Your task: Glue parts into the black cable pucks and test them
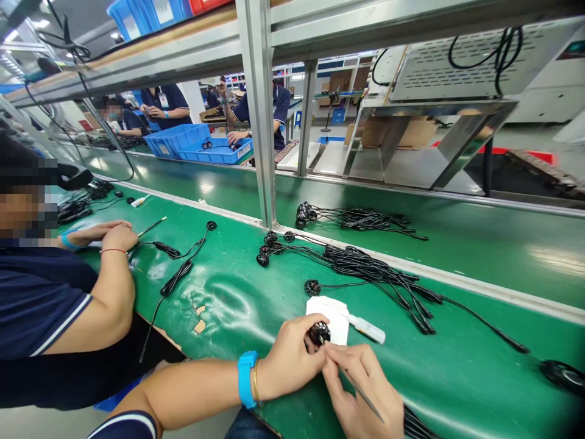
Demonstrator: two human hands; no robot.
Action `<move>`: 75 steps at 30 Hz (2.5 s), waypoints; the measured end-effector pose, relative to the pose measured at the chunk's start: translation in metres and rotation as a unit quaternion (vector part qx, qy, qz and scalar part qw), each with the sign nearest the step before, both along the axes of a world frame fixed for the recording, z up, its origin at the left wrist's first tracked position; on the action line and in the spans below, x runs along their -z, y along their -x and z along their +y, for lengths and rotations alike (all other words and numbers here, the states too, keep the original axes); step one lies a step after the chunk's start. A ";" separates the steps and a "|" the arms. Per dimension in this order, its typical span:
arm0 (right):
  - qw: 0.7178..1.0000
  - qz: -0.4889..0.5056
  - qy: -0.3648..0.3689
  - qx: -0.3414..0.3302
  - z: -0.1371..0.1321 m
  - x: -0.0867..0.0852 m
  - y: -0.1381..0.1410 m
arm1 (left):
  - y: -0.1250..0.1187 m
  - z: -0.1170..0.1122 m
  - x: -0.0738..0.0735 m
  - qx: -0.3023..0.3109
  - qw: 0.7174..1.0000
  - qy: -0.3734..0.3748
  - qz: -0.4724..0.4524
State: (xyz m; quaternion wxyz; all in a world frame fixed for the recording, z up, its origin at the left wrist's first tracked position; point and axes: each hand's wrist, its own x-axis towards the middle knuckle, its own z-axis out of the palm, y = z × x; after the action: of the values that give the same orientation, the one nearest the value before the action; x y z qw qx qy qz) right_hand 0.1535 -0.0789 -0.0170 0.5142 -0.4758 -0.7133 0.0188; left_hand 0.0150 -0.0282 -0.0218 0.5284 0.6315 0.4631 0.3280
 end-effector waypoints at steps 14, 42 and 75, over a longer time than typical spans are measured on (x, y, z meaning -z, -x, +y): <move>0.992 0.042 0.069 -0.097 0.018 -0.009 -0.038 | -0.003 0.011 -0.007 0.013 0.987 0.145 -0.062; 0.990 0.117 0.029 -0.067 0.003 -0.002 -0.017 | -0.003 0.007 -0.009 0.022 0.992 0.101 -0.069; 0.899 -0.354 0.153 0.207 0.034 0.038 -0.160 | 0.000 0.008 -0.013 0.035 0.988 0.124 -0.090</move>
State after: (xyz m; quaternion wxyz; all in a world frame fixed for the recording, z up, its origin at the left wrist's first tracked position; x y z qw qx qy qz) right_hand 0.3132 -0.0452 -0.0548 0.1409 -0.6609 -0.7219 -0.1490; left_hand 0.0150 -0.0207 -0.0083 0.6529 0.5449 0.4287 0.3051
